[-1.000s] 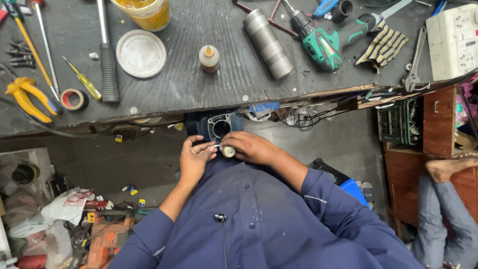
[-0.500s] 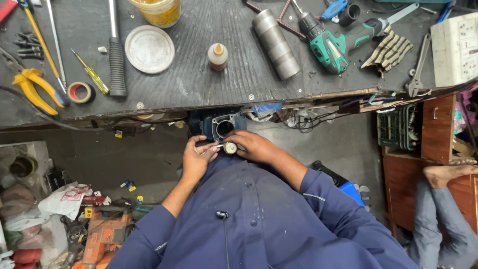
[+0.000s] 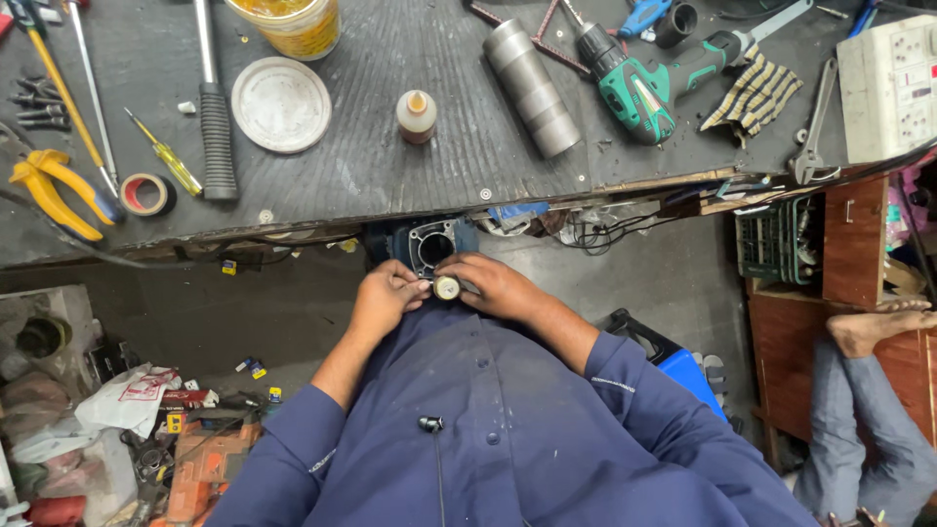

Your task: The person repairs a blue power tool at a workbench. They handle a round metal component, scoop yellow grease from a tub, press the greased part into the tool housing, then use a spanner to tighten a bolt on the tool body.

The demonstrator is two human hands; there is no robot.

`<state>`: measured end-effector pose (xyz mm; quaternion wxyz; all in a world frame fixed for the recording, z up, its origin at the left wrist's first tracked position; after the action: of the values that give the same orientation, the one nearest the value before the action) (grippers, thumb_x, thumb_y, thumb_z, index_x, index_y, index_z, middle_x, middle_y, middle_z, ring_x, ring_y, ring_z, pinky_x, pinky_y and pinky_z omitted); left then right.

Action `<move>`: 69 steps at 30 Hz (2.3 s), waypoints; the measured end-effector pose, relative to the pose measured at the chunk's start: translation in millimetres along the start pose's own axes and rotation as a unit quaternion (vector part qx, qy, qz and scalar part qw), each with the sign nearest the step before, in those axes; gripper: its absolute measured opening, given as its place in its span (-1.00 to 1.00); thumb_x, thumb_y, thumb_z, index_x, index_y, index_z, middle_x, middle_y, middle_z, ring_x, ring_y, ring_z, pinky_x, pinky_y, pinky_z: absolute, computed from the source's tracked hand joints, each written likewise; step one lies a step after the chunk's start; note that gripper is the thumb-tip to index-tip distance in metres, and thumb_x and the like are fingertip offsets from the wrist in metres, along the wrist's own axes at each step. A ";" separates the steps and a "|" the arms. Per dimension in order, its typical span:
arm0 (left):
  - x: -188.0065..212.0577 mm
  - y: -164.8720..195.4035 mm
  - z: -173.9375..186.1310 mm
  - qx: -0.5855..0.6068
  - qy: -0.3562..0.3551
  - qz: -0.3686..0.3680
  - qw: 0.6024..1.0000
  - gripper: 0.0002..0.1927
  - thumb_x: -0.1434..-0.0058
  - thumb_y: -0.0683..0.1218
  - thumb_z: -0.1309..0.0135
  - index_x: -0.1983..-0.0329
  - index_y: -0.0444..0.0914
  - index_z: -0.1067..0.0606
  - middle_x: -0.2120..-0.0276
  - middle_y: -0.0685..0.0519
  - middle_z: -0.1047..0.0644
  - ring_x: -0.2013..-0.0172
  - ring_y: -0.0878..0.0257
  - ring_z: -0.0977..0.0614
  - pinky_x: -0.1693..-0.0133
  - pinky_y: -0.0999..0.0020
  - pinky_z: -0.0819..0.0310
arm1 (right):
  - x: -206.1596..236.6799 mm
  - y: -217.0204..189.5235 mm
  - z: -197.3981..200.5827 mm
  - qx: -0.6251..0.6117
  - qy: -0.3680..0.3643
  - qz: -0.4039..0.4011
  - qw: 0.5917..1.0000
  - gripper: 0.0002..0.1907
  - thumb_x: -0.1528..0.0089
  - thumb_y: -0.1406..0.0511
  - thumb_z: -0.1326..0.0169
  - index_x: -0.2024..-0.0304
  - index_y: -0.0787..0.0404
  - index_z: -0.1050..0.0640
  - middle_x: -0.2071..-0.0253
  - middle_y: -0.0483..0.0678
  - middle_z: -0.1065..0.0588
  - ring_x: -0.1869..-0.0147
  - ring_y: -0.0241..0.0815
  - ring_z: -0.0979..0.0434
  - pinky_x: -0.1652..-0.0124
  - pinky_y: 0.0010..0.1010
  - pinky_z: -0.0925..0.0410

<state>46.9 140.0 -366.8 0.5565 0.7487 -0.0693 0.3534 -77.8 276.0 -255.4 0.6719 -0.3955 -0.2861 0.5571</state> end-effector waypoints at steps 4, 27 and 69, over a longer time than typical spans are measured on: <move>-5.2 -8.4 1.0 0.054 0.007 0.019 0.998 -0.85 -0.23 -0.24 -0.19 0.29 -0.39 -0.44 0.34 -0.05 -0.65 0.32 0.24 -0.74 0.31 0.41 -0.68 | 0.4 5.1 0.4 -0.010 0.013 0.014 1.000 -0.48 -0.10 0.51 -0.23 -0.11 0.22 -0.48 -0.11 0.04 -0.51 -0.21 0.06 -0.54 -0.15 -0.24 -0.42; -12.5 -17.1 -35.7 0.291 -0.064 0.130 0.946 -0.57 -0.39 -0.11 0.11 -0.32 -0.22 -0.30 -0.13 -0.05 -0.50 -0.05 0.12 -0.60 -0.07 0.15 -0.56 | 34.6 72.7 -29.2 -0.103 0.110 -0.197 0.969 -0.70 -0.21 0.38 -0.23 0.01 0.35 -0.64 0.01 0.07 -0.57 -0.11 -0.09 -0.56 -0.10 -0.36 -0.40; -16.8 -15.6 -53.2 0.488 -0.104 0.132 0.857 -0.67 -0.46 -0.02 0.13 -0.18 -0.28 -0.39 0.00 -0.16 -0.54 0.03 0.02 -0.61 -0.03 0.12 -0.55 | 19.6 92.0 -18.6 -0.290 -0.013 -0.312 0.905 -0.56 -0.25 0.41 -0.05 -0.20 0.35 -0.53 0.03 -0.05 -0.59 -0.03 -0.27 -0.54 -0.04 -0.46 -0.39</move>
<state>18.1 187.8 -382.2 0.0577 0.9406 -0.0435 0.3318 -106.3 297.3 -344.4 0.6632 -0.4557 -0.5529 0.2164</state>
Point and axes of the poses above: each hand's wrist, its own x-axis away from the middle knuckle, its own z-axis out of the back of the hand, y = z × x, the point moved 6 cm from there along -x, towards the middle knuckle
